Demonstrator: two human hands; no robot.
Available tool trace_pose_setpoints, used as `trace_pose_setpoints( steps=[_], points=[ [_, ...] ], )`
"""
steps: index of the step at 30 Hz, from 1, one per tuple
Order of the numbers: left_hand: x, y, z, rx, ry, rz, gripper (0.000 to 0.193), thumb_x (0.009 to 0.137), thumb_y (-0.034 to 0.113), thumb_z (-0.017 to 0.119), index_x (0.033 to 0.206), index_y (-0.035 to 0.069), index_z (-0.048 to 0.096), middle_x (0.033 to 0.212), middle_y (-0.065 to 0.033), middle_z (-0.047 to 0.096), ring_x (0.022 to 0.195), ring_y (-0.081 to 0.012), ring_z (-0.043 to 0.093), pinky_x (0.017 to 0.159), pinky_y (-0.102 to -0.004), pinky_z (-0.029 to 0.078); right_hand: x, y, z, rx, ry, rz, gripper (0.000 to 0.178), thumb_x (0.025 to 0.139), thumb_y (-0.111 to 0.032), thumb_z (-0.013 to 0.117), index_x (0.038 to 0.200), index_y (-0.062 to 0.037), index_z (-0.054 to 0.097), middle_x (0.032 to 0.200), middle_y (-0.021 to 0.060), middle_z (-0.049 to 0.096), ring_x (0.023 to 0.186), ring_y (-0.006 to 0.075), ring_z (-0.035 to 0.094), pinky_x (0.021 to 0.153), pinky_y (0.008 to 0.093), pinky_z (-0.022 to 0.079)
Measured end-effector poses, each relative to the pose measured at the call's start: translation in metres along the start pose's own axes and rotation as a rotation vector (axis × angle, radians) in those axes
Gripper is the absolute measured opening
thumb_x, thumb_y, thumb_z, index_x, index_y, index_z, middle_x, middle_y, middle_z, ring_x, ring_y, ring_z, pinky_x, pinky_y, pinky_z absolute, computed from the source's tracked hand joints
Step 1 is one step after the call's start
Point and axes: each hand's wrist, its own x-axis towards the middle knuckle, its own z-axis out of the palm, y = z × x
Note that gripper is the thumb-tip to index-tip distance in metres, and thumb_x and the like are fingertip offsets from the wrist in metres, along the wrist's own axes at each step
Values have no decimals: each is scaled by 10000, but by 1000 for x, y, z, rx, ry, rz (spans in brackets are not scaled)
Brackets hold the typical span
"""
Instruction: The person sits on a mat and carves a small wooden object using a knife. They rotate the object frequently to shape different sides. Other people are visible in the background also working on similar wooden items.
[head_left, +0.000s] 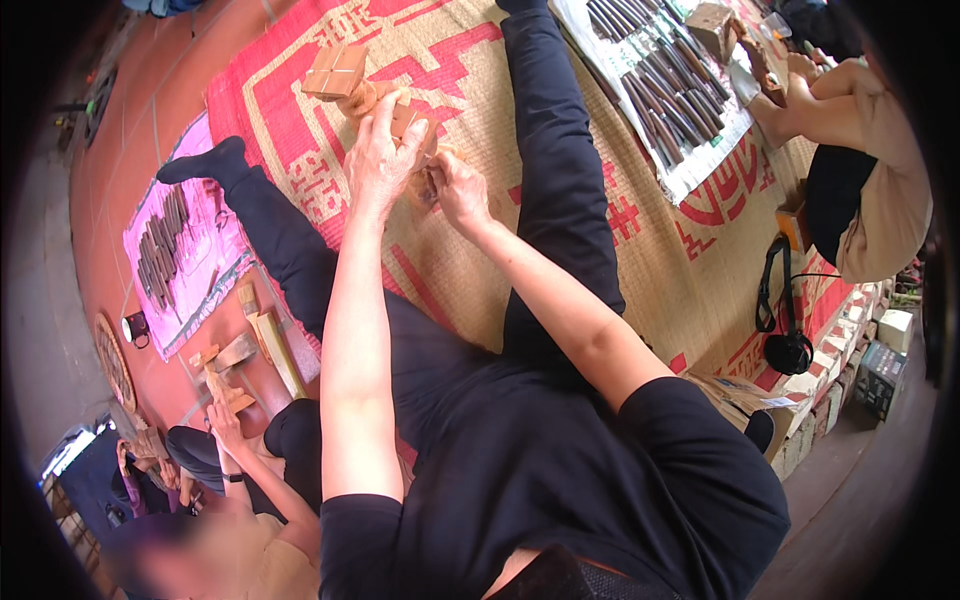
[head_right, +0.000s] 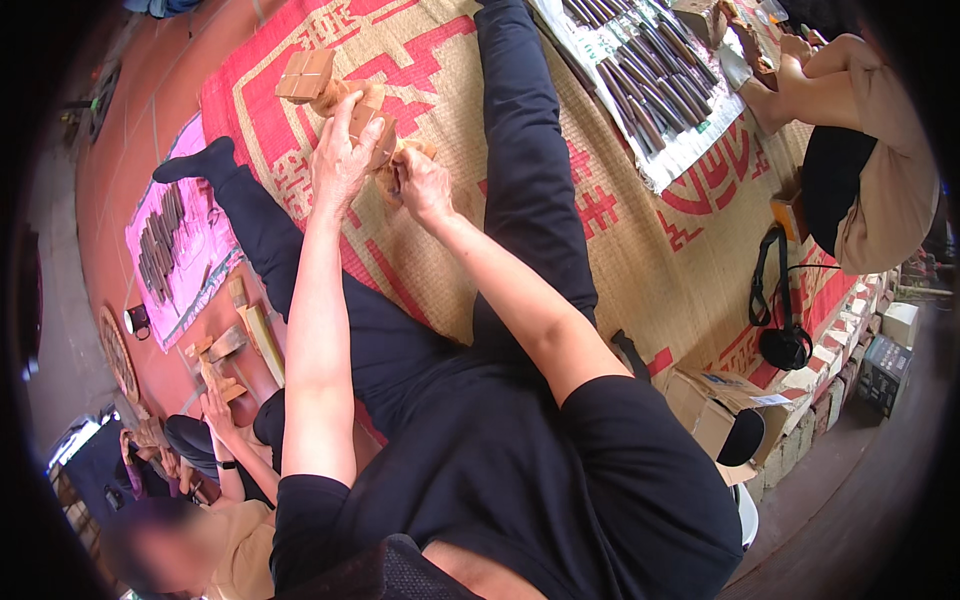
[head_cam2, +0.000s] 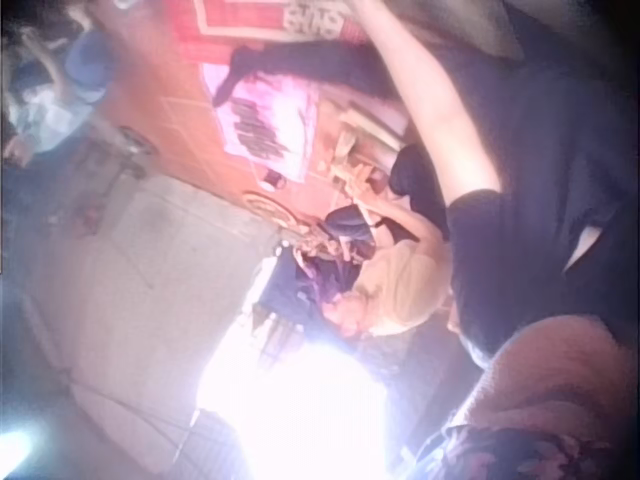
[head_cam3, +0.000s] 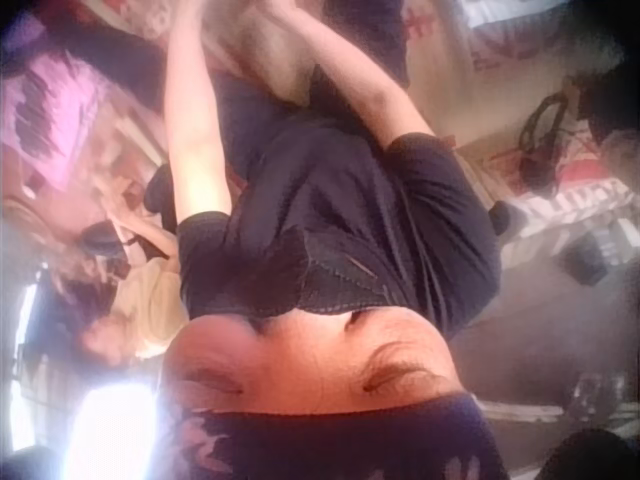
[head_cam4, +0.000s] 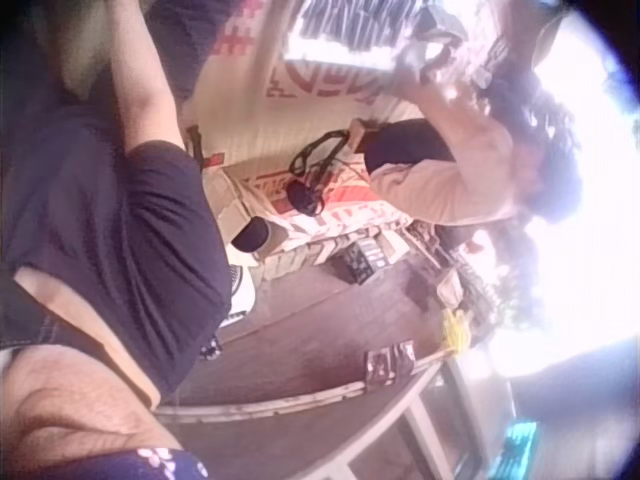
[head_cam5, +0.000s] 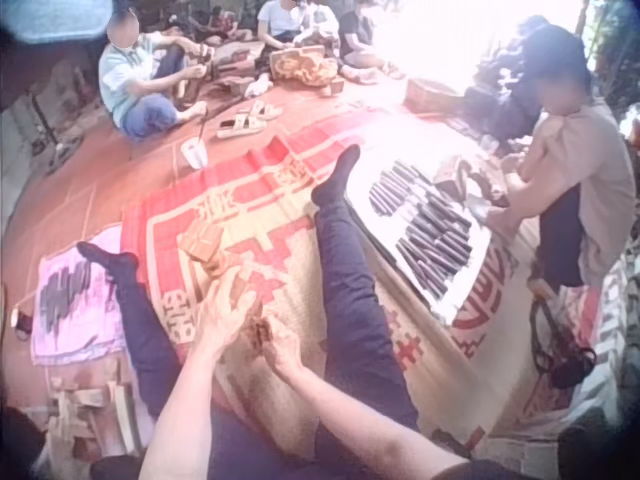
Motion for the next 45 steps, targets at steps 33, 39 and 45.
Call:
trace_pose_setpoints(
  steps=[33, 39, 45],
  points=[
    [1, 0, 3, 7, 17, 20, 587, 944, 532, 561, 1426, 209, 469, 1209, -169, 613, 1091, -337, 638, 919, -450, 506, 9, 6, -5, 4, 38, -87, 104, 892, -76, 563, 914, -112, 658, 824, 111, 686, 764, 329, 683, 660, 442, 523],
    [-1, 2, 0, -5, 24, 11, 547, 925, 480, 608, 1396, 228, 493, 1269, -169, 598, 1101, -359, 641, 922, -460, 510, -28, 17, -13, 90, -147, -157, 111, 889, -91, 577, 930, -118, 677, 828, 96, 698, 748, 300, 689, 663, 409, 531],
    [0, 0, 4, 0, 38, 20, 548, 924, 485, 608, 1393, 228, 491, 1219, -177, 609, 1063, -372, 652, 901, -473, 517, 3, 5, -6, -18, 14, -55, 101, 880, -76, 591, 921, -116, 673, 823, 70, 700, 791, 283, 693, 676, 400, 532]
  ],
)
